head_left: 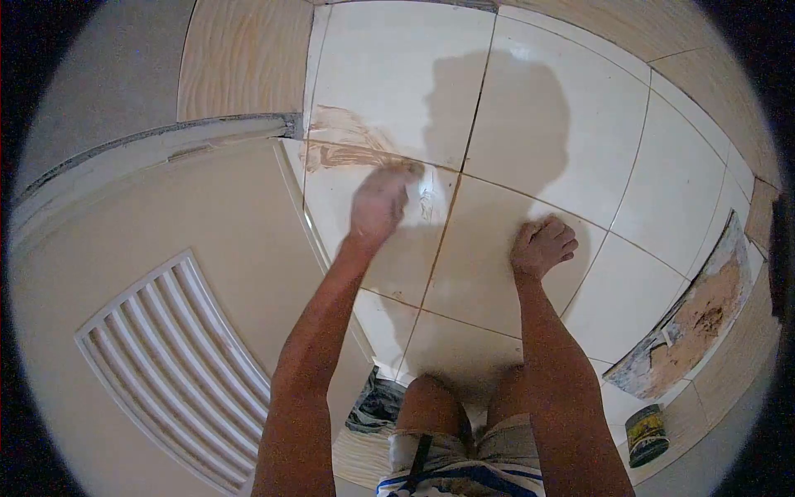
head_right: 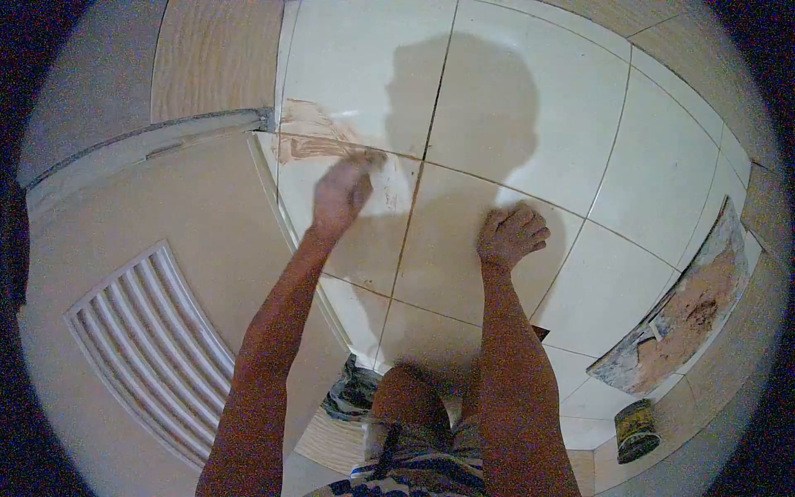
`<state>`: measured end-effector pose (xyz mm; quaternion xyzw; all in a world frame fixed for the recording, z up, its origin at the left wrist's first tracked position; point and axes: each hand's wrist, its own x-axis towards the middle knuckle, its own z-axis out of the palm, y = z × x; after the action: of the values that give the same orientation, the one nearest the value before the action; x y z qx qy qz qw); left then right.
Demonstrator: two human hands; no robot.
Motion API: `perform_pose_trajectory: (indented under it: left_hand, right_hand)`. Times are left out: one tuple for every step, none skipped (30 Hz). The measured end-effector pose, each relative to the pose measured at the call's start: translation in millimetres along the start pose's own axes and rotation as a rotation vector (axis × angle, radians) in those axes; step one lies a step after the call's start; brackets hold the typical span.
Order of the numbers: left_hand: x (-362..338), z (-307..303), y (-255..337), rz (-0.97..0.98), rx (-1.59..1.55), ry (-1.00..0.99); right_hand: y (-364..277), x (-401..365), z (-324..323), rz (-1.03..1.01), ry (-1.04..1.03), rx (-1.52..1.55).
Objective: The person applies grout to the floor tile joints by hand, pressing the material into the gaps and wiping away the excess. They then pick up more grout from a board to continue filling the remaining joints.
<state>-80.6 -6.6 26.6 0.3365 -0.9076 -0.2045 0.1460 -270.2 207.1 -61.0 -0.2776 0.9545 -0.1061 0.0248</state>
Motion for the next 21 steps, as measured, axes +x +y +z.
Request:
perform_pose_trajectory:
  left_hand:
    - [10, -8, -9, -0.075, 0.003, 0.017]
    - [18, -9, -14, -0.153, 0.001, 0.028]
    - [25, -2, -17, -0.373, 0.054, 0.047]
    - [23, 5, -11, -0.372, 0.049, 0.046]
    - [21, 17, 1, -0.316, 0.056, 0.075]
    - [17, 29, 13, -0.257, 0.062, 0.102]
    - [8, 39, 23, -0.163, 0.008, 0.120]
    - [-3, 45, 33, -0.159, 0.025, 0.027]
    - [-2, 42, 32, -0.083, 0.030, 0.012]
    - [-2, 38, 29, -0.007, 0.034, -0.005]
    - [3, 33, 19, -0.061, -0.016, 0.020]
    - [20, 18, 14, -0.116, -0.072, 0.037]
    - [35, 9, 9, -0.254, -0.029, 0.039]
    - [41, 10, 3, -0.269, 0.067, 0.117]
    - [34, 23, 4, -0.269, 0.135, 0.103]
    - [27, 36, 10, -0.269, 0.202, 0.089]
    - [18, 47, 17, -0.184, 0.157, 0.122]
    - [6, 49, 29, -0.105, 0.112, 0.147]
    - [-1, 48, 35, -0.041, 0.123, 0.097]
    - [2, 44, 30, -0.038, 0.129, 0.102]
    - [8, 36, 23, -0.090, 0.116, 0.026]
  right_hand:
    - [-1, 1, -2, -0.020, 0.035, 0.023]
    - [0, -1, -3, -0.037, 0.065, 0.039]
    - [3, -4, -2, -0.031, 0.061, 0.030]
    - [3, -3, 0, -0.020, 0.043, 0.013]
    - [3, -2, 2, -0.009, 0.026, -0.002]
    - [4, -2, 1, -0.004, 0.028, -0.005]
    - [4, -3, -1, 0.005, 0.020, 0.013]
    - [1, -1, -1, 0.010, 0.016, 0.038]
    - [-1, 0, -2, 0.006, 0.018, 0.042]
    - [-1, -1, -3, 0.015, 0.001, 0.028]
    - [-2, 0, -2, 0.029, -0.013, 0.012]
    - [-2, 1, -3, 0.035, -0.014, 0.006]
    - [-2, 1, -6, 0.054, -0.068, 0.009]
    - [-2, 1, -7, 0.072, -0.116, 0.016]
    - [-2, 1, -6, 0.073, -0.114, 0.011]
    - [-2, 0, -5, 0.025, -0.046, -0.020]
    - [-1, 2, -4, -0.020, 0.028, -0.050]
    - [2, 0, -5, -0.015, 0.023, -0.057]
    - [3, -2, -6, -0.014, 0.011, -0.032]
    - [0, 2, -4, -0.014, 0.009, 0.002]
    - [-3, 4, -2, -0.012, 0.012, 0.008]
